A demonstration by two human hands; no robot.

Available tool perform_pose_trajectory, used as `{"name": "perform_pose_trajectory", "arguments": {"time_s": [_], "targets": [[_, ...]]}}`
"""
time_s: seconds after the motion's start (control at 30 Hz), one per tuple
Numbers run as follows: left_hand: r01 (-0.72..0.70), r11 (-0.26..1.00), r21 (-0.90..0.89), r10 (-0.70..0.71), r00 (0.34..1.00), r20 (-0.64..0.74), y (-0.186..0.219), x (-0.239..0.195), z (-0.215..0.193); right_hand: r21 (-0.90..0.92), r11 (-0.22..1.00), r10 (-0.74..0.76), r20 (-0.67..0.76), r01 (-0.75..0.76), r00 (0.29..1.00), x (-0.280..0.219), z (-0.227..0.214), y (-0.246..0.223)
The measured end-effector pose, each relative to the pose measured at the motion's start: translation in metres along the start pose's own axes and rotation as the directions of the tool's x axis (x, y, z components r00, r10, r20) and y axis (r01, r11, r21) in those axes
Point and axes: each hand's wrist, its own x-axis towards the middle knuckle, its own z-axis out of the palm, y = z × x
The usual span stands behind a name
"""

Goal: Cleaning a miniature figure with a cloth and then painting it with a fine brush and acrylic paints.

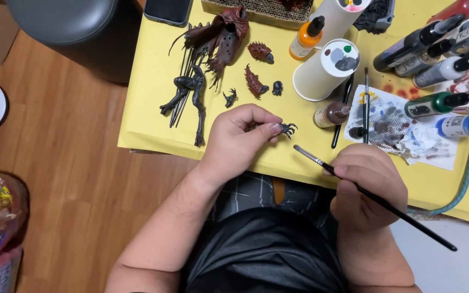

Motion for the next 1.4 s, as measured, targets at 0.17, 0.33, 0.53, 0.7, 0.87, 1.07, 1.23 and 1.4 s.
{"name": "perform_pose_trajectory", "arguments": {"time_s": [0.17, 0.33, 0.53, 0.7, 0.87, 1.07, 1.23, 1.4], "targets": [[-0.015, 1.0, -0.014, 0.015, 1.0, 0.002, -0.004, 0.001, 0.0, -0.017, 1.0, -0.006, 0.082, 0.008, 0.997, -0.003, -0.001, 0.006], [-0.016, 1.0, -0.016, 0.016, 1.0, 0.001, -0.005, 0.001, 0.0, -0.005, 1.0, -0.03, 0.03, 0.03, 0.999, -0.002, 0.0, 0.012], [-0.049, 0.99, -0.129, 0.052, 0.998, 0.019, -0.007, 0.002, -0.001, 0.051, 0.984, -0.172, 0.016, 0.171, 0.985, 0.0, 0.0, 0.022], [-0.056, 0.988, -0.142, 0.059, 0.998, 0.018, -0.009, 0.002, -0.001, 0.033, 0.984, -0.178, 0.03, 0.177, 0.983, -0.001, -0.005, 0.023], [-0.069, 0.987, -0.143, 0.073, 0.997, 0.02, -0.008, 0.003, -0.002, 0.039, 0.984, -0.173, 0.031, 0.172, 0.984, -0.001, -0.003, 0.027], [-0.072, 0.986, -0.148, 0.076, 0.997, 0.024, -0.009, 0.004, -0.001, 0.026, 0.98, -0.197, 0.022, 0.197, 0.98, -0.003, -0.002, 0.03], [-0.063, 0.985, -0.158, 0.068, 0.997, 0.026, -0.009, 0.002, -0.002, 0.021, 0.981, -0.195, 0.039, 0.194, 0.98, -0.001, -0.002, 0.029], [-0.038, 0.985, -0.168, 0.043, 0.999, 0.029, -0.009, 0.003, -0.002, 0.019, 0.977, -0.21, 0.022, 0.21, 0.977, -0.004, 0.001, 0.032]]}}
